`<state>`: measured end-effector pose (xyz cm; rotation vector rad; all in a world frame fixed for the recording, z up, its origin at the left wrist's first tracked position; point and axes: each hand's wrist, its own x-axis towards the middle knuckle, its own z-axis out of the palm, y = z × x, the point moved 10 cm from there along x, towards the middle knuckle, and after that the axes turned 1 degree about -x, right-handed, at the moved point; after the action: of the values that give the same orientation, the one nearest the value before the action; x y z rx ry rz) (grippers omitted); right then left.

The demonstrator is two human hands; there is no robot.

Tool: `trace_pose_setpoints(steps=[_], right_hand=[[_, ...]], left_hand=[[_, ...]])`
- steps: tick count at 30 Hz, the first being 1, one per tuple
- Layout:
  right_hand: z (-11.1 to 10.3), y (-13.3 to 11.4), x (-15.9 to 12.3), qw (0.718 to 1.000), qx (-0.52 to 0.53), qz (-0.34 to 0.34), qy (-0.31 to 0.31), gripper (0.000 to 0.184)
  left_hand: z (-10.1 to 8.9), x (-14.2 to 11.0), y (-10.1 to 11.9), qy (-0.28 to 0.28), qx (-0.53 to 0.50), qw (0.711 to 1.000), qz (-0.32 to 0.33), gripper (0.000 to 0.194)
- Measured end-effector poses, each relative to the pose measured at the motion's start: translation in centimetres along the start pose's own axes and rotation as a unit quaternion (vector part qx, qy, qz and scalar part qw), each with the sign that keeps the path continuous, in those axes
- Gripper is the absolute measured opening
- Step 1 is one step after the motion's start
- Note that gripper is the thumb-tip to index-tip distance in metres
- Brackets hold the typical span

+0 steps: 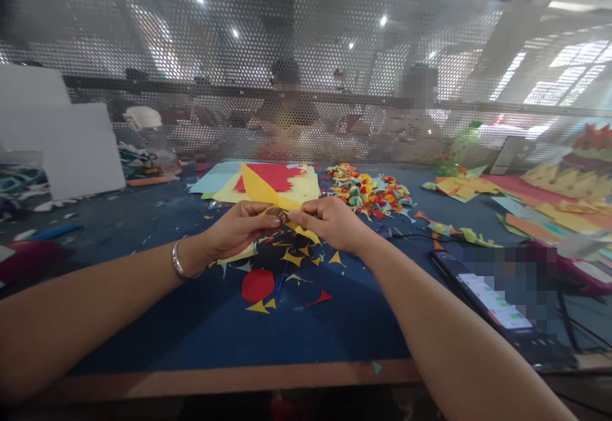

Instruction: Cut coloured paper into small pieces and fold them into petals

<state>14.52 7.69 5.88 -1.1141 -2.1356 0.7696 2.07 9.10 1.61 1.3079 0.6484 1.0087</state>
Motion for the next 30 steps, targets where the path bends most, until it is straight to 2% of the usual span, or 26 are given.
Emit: trace_pose_setpoints(steps=[11, 18, 24, 30], right_hand=[[0.4, -0.1, 0.0, 0.999, -0.03, -0.013, -0.023, 0.053], [0.4, 0.2, 0.0, 0.997, -0.069, -0.01, -0.028, 0.057], [0.8, 0.8, 0.3, 0.996, -0.078, 0.008, -0.035, 0.057], [0.6, 1.2, 0.3, 0.998, -0.053, 0.03, -0.002, 0.056]], left_hand=[[0.4, 0.1, 0.1, -0.035, 0.047, 0.998, 0.004, 0.013], [0.1, 0.3, -0.1, -0.043, 0.076, 0.996, -0.013, 0.014], [0.5, 0.1, -0.4, -0.057, 0.098, 0.993, -0.036, 0.012], [0.1, 0.2, 0.1, -0.011, 0.091, 0.996, -0.001, 0.014]])
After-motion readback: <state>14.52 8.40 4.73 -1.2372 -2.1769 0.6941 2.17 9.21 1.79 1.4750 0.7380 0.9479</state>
